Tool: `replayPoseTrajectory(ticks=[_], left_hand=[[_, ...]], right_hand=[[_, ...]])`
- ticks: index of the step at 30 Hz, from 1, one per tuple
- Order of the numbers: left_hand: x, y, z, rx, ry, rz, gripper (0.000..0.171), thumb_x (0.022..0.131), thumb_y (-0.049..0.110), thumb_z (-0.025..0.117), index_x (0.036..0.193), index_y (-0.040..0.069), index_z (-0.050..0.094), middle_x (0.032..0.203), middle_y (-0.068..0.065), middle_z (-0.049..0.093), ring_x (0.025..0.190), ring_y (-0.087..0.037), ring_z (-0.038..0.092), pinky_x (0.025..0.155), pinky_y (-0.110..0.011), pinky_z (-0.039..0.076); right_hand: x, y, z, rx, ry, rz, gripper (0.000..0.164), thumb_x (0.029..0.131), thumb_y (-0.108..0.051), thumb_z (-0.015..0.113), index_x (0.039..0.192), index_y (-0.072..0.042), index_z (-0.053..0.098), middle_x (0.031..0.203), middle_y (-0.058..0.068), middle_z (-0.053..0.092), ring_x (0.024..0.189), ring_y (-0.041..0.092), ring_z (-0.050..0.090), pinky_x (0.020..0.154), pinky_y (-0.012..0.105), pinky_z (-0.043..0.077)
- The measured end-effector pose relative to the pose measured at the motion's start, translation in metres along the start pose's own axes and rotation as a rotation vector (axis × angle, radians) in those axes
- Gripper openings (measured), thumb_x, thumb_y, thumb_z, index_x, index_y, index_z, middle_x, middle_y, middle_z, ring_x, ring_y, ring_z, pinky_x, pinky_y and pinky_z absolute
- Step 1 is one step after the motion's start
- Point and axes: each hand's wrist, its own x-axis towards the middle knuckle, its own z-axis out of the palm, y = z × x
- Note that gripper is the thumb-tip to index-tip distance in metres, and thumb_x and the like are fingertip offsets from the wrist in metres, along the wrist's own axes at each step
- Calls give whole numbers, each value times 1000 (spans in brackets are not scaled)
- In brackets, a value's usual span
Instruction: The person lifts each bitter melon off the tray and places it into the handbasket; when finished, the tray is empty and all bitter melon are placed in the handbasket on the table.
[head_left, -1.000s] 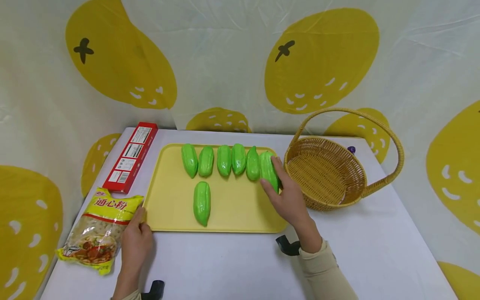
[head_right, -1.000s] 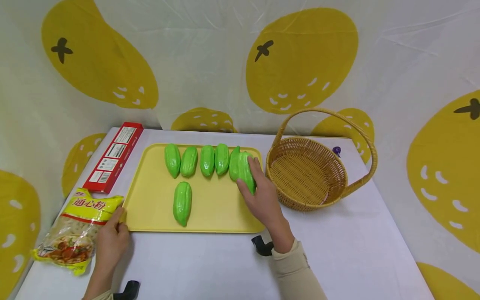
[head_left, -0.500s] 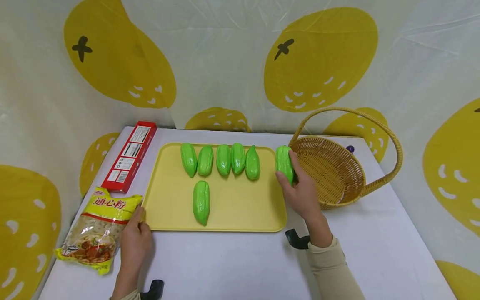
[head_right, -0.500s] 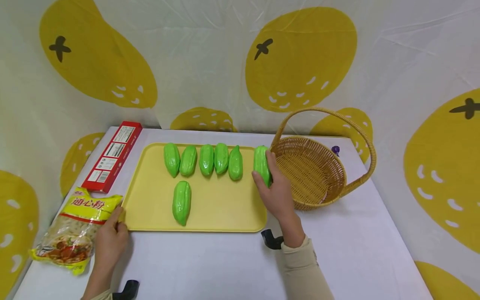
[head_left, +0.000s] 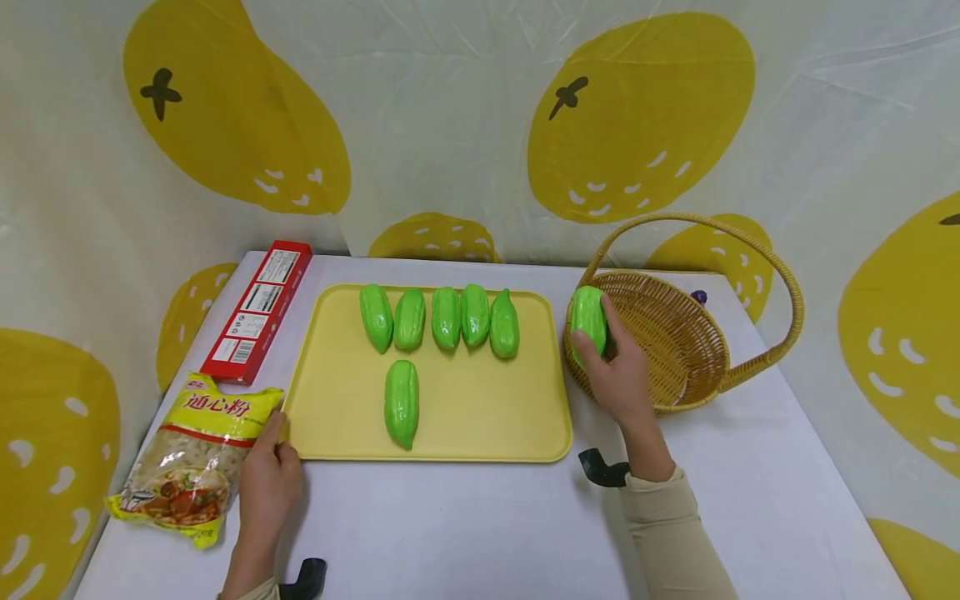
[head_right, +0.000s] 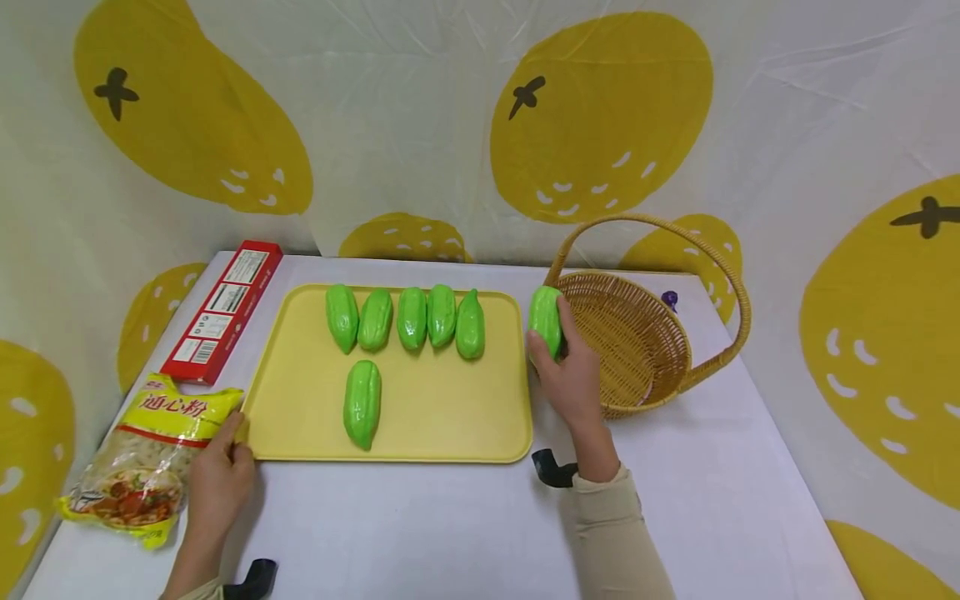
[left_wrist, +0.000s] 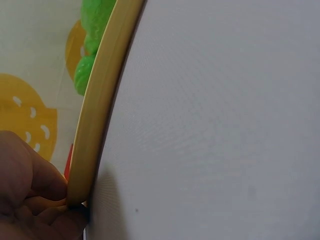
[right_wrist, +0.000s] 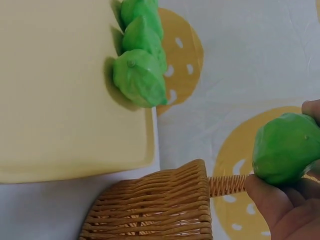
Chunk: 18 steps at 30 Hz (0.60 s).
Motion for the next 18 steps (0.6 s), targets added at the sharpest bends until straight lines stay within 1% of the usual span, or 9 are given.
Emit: replayPoseTrajectory(ticks=[2, 4, 8, 11, 14, 18], left_hand=[[0, -1, 0, -4, -3, 0, 53, 103, 0, 43, 156, -4, 34, 161, -25, 36, 150, -42, 36, 118, -60, 38], [0, -1, 0, -7, -12, -5, 54, 104, 1, 43, 157, -3, 33, 163, -24, 34, 151, -41, 35, 118, -60, 38], [-1, -1, -1, -10, -29, -15, 55, 105, 2, 43, 158, -1, 30, 164, -23, 31, 152, -41, 32, 118, -60, 37], [0, -1, -1, -12, -31, -17, 55, 105, 2, 42, 158, -1, 29, 164, -23, 30, 152, -41, 31, 118, -61, 37], [-1, -1, -1, -10, -29, -20, 54, 105, 2, 42, 158, -1, 30, 164, -22, 31, 152, -40, 32, 118, -60, 37], [0, 0, -1, -10, -32, -24, 54, 105, 3, 42, 158, -1, 29, 164, -22, 31, 152, -40, 32, 118, -59, 37]], right_hand=[[2, 1, -2, 52, 0, 17, 65, 102, -24, 61, 161, -22, 33, 157, 19, 47, 130, 30, 55, 89, 2, 45], [5, 2, -3, 100, 0, 28, 65, 102, -23, 61, 161, -22, 33, 157, 20, 46, 129, 30, 56, 86, -3, 43], [10, 3, -7, 138, 2, 48, 67, 103, -23, 60, 162, -23, 30, 157, 20, 45, 122, 29, 57, 82, -2, 46], [15, 6, -10, 128, 5, 74, 68, 103, -26, 60, 162, -23, 27, 158, 18, 43, 121, 27, 56, 80, -2, 46], [18, 8, -13, 109, 6, 104, 69, 103, -28, 59, 163, -23, 25, 159, 18, 42, 124, 28, 56, 81, -3, 45], [21, 11, -14, 81, 2, 134, 70, 103, -35, 57, 163, -23, 24, 160, 16, 42, 131, 29, 55, 85, -2, 44]])
